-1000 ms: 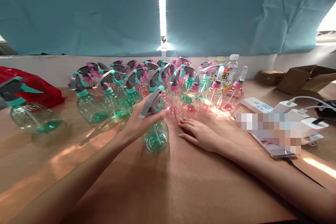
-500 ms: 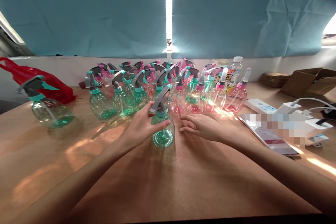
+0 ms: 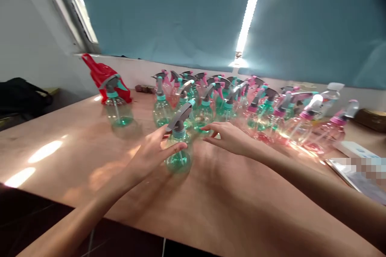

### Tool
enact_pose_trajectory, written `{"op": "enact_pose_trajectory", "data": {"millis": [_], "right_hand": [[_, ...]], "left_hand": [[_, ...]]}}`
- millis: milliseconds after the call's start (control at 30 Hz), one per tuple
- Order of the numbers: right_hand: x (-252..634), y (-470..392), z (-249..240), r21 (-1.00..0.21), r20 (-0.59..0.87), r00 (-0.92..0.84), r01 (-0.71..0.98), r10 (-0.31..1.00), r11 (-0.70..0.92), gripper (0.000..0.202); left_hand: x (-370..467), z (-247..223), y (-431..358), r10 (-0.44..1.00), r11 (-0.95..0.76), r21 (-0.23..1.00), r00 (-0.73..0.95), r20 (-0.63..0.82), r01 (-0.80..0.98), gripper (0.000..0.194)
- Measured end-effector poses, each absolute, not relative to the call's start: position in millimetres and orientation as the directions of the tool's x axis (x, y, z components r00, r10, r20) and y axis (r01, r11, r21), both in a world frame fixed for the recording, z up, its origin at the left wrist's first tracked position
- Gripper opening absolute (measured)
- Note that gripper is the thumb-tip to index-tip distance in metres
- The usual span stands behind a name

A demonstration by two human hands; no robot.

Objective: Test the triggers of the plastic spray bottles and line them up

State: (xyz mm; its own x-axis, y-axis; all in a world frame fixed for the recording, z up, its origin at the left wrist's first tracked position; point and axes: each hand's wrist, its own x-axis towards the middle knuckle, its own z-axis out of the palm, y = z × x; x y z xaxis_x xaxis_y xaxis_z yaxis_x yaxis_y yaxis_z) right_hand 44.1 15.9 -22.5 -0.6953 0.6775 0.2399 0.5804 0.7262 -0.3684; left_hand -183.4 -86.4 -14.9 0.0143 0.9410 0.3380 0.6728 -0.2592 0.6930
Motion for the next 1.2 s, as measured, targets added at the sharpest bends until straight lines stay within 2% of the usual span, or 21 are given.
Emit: {"op": "enact_pose_trajectory", "data": {"millis": [133, 300, 467, 667, 933, 1200], "right_hand": [[-21, 24, -11, -0.413, 0.319, -0.632, 0.578, 0.707, 0.704, 0.032], [-85, 39, 2, -0.497, 0.335, -0.579, 0.562, 0.743, 0.661, 0.046], [-120, 52, 5, -0.593, 0.246, -0.548, 0.567, 0.799, 0.572, 0.044], [-136, 62, -1, -0.690, 0.146, -0.531, 0.550, 0.835, 0.470, 0.050], [-145, 68, -4, -0.752, 0.090, -0.486, 0.539, 0.869, 0.380, 0.049], [-152, 78, -12, -0.790, 0.062, -0.479, 0.513, 0.876, 0.336, 0.045]], "left_hand": [[-241, -16, -93, 0.918, -0.195, 0.683, -0.113, 0.379, 0.704, 0.043], [-302, -20, -74, 0.862, -0.131, 0.697, -0.267, 0.432, 0.705, 0.048], [-329, -25, -44, 0.849, -0.175, 0.676, -0.238, 0.472, 0.716, 0.049], [-334, -21, -16, 0.860, -0.082, 0.604, -0.249, 0.444, 0.793, 0.051], [-331, -9, 4, 0.891, 0.033, 0.506, -0.255, 0.376, 0.862, 0.058], [-332, -13, 12, 0.877, 0.044, 0.484, -0.265, 0.400, 0.874, 0.054]]}}
